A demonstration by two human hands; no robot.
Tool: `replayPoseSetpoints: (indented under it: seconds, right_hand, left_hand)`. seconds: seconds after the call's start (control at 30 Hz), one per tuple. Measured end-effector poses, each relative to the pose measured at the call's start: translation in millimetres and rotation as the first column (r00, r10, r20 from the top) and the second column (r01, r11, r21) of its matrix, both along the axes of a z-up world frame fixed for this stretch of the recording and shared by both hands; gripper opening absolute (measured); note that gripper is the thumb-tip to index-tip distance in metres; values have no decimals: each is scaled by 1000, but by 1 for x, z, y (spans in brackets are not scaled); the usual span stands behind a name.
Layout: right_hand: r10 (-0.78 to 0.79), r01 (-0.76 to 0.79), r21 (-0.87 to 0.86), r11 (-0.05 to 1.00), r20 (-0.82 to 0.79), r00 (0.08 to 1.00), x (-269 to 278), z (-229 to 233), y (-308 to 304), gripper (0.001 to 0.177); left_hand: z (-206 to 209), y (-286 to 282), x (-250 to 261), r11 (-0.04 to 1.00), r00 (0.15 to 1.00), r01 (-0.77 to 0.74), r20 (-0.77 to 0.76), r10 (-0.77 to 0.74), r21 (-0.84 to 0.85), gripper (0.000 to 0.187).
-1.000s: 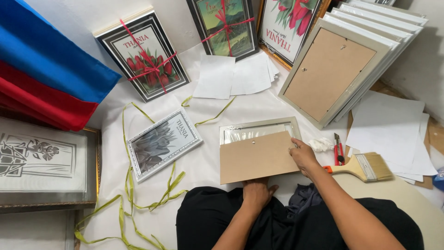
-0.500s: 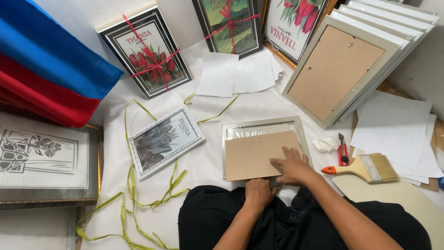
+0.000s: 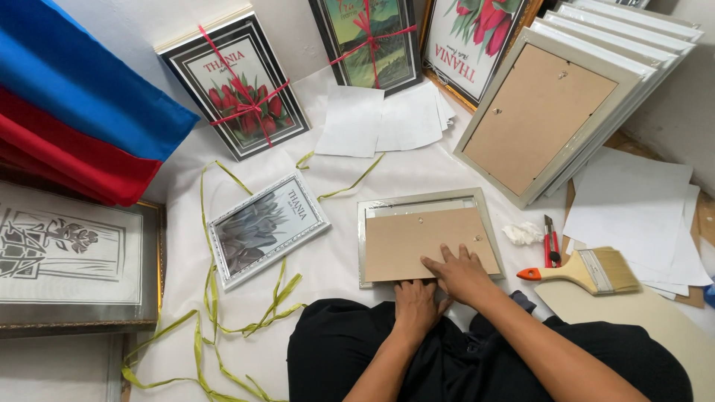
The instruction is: Assembling and finishing picture frames by inserting artwork and using a brush
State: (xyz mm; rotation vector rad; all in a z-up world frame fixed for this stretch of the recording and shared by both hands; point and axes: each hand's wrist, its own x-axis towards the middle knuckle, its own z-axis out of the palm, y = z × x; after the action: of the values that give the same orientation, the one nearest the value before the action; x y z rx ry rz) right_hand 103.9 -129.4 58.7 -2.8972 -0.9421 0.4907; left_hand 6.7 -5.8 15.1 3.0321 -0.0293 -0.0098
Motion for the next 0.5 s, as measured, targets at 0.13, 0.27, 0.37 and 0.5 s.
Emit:
replayPoseSetpoints:
  seconds: [0.13, 0.27, 0.37, 0.5]
  right_hand:
    - [-38, 38, 7, 999, 1, 999, 0, 0, 2, 51]
    - [-31, 27, 31, 999, 133, 991, 7, -10, 1, 53]
    - [-19, 13, 31, 999, 180, 983, 8, -15, 0, 52]
    - [43, -43, -7, 999, 371, 928, 11, -26, -2, 54]
  left_hand:
    - [9, -1, -2, 999, 1000, 9, 18, -8, -46, 56]
    - [20, -2, -1, 1000, 999, 0, 39, 0, 0, 62]
    - [22, -3, 0, 1000, 1000, 0, 14, 0, 7, 65]
    - [27, -3, 1, 1000, 1000, 7, -11, -6, 22, 70]
